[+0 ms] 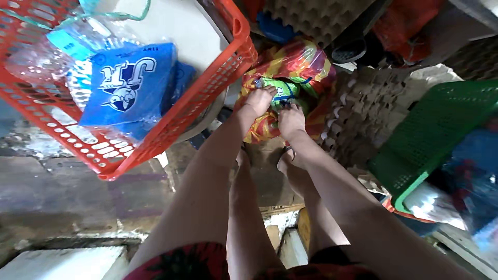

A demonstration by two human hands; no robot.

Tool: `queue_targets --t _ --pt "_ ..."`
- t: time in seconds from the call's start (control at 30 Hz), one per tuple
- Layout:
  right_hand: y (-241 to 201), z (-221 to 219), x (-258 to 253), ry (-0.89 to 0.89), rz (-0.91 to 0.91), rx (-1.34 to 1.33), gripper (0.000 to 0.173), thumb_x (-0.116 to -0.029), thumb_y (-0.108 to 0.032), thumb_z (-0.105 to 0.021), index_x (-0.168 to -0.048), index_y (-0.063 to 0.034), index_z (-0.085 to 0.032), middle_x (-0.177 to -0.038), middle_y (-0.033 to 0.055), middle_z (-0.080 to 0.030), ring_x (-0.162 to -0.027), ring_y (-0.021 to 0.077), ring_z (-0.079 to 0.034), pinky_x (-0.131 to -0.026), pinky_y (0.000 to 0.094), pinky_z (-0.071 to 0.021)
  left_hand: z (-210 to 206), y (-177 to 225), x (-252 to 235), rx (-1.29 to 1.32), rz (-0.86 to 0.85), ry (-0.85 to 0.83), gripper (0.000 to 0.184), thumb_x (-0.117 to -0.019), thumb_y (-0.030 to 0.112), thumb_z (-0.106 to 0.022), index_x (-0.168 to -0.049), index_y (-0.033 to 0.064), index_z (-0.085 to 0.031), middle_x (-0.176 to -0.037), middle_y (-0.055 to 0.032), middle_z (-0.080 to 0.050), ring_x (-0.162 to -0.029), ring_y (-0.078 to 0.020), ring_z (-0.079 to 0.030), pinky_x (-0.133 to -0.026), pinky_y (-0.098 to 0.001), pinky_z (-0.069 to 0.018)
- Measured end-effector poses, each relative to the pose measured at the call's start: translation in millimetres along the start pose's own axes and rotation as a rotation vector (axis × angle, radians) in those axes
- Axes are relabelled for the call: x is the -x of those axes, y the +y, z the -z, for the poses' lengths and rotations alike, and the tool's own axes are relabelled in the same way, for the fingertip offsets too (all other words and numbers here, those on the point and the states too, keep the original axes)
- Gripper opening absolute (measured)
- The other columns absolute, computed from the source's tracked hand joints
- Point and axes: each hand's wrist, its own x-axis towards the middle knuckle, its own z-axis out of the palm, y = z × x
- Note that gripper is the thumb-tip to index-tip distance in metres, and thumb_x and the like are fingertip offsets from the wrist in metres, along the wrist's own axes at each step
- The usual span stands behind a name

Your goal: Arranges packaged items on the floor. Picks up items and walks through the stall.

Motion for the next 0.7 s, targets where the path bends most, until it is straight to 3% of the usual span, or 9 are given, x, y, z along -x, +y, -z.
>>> queue_targets --t 0.13,0.27,0.33,0.43,0.47,0.53,0.63,0.67,0.7 --pt "5 -3 15 -0.039 -0.043 -0.025 0.025 -0.0994 -0.004 -0.056 -0.119 -0.0019 -0.073 -0.128 0.0182 -0.068 -0.132 0.0354 -0.055 -0.111 0.05 -0.0441 6 11 3 -0.021 0.012 -0.062 0.057 -0.0951 -0.003 -0.057 -0.151 0.0074 -0.051 -0.158 -0.0061 -0.047 -0.146 -0.0273 -0.045 -0.113 -0.0508 -0.0433" --pt "9 -7 27 -0.1 -0.128 -0.053 0.022 -0.1 -0.007 -0.057 -0.114 -0.0014 -0.072 -0.122 0.0222 -0.068 -0.123 0.04 -0.062 -0.098 0.0572 -0.0528 -8 17 9 0.018 -0.064 0.013 0.052 -0.0944 -0.007 -0.058 -0.145 0.0065 -0.058 -0.152 -0.0069 -0.054 -0.146 -0.0272 -0.045 -0.115 -0.048 -0.0412" --pt "0 8 21 -0.194 -0.163 -0.021 0.027 -0.0977 -0.005 -0.06 -0.123 0.0023 -0.067 -0.128 0.0259 -0.065 -0.127 0.0439 -0.058 -0.099 0.0609 -0.0502 -17 19 8 0.012 -0.091 0.092 0.046 -0.0934 -0.01 -0.055 -0.136 0.0059 -0.064 -0.142 -0.0096 -0.06 -0.141 -0.0316 -0.047 -0.114 -0.0547 -0.0372" --pt "-19 6 -5 -0.175 -0.141 -0.03 0.066 -0.0893 -0.01 -0.072 -0.146 0.0102 -0.045 -0.147 0.0324 -0.047 -0.139 0.0481 -0.043 -0.107 0.0618 -0.0429 -19 19 10 0.003 -0.068 0.098 0.048 -0.0893 -0.015 -0.058 -0.133 0.0042 -0.065 -0.141 -0.0122 -0.059 -0.141 -0.0349 -0.046 -0.114 -0.0587 -0.0352" --pt "-24 1 -14 -0.137 -0.143 -0.045 0.069 -0.0857 -0.009 -0.075 -0.145 0.0121 -0.046 -0.149 0.0315 -0.045 -0.139 0.0464 -0.045 -0.103 0.0589 -0.0479 -20 18 11 0.031 -0.058 0.103 0.053 -0.0853 -0.018 -0.06 -0.133 0.0039 -0.065 -0.142 -0.0121 -0.059 -0.141 -0.0349 -0.045 -0.114 -0.0584 -0.0355" --pt "-27 -10 -22 -0.038 -0.157 -0.11 0.053 -0.0922 -0.001 -0.066 -0.141 0.0114 -0.049 -0.144 0.0295 -0.049 -0.131 0.0437 -0.054 -0.098 0.0554 -0.0536 -21 12 12 0.108 -0.045 0.148 0.051 -0.0876 -0.018 -0.057 -0.134 0.0031 -0.065 -0.145 -0.0118 -0.058 -0.144 -0.0338 -0.043 -0.115 -0.0552 -0.0368" --pt "-22 -18 -18 -0.02 -0.129 -0.122 0.043 -0.1002 0.0 -0.053 -0.143 0.007 -0.048 -0.138 0.0301 -0.055 -0.123 0.0464 -0.06 -0.096 0.058 -0.0536 -24 4 18 0.237 0.001 0.194 0.08 -0.083 -0.021 -0.06 -0.157 0.0018 -0.038 -0.168 -0.0095 -0.029 -0.157 -0.0299 -0.02 -0.126 -0.0453 -0.0253" --pt "-18 -19 -15 -0.045 -0.108 -0.113 0.046 -0.0995 -0.001 -0.055 -0.145 0.0044 -0.047 -0.135 0.0305 -0.057 -0.12 0.048 -0.062 -0.094 0.0599 -0.054 -25 3 19 0.264 0.032 0.178 0.088 -0.0824 -0.018 -0.064 -0.161 0.0041 -0.03 -0.171 -0.0087 -0.02 -0.158 -0.0309 -0.018 -0.126 -0.0461 -0.0263" --pt "-13 -20 -11 -0.064 -0.094 -0.101 0.046 -0.1001 -0.002 -0.055 -0.146 0.0013 -0.047 -0.131 0.03 -0.06 -0.116 0.0481 -0.064 -0.092 0.0611 -0.0542 -24 4 21 0.26 0.069 0.144 0.087 -0.087 -0.01 -0.067 -0.163 0.0074 -0.026 -0.172 -0.0083 -0.016 -0.153 -0.0325 -0.03 -0.121 -0.0477 -0.0348"
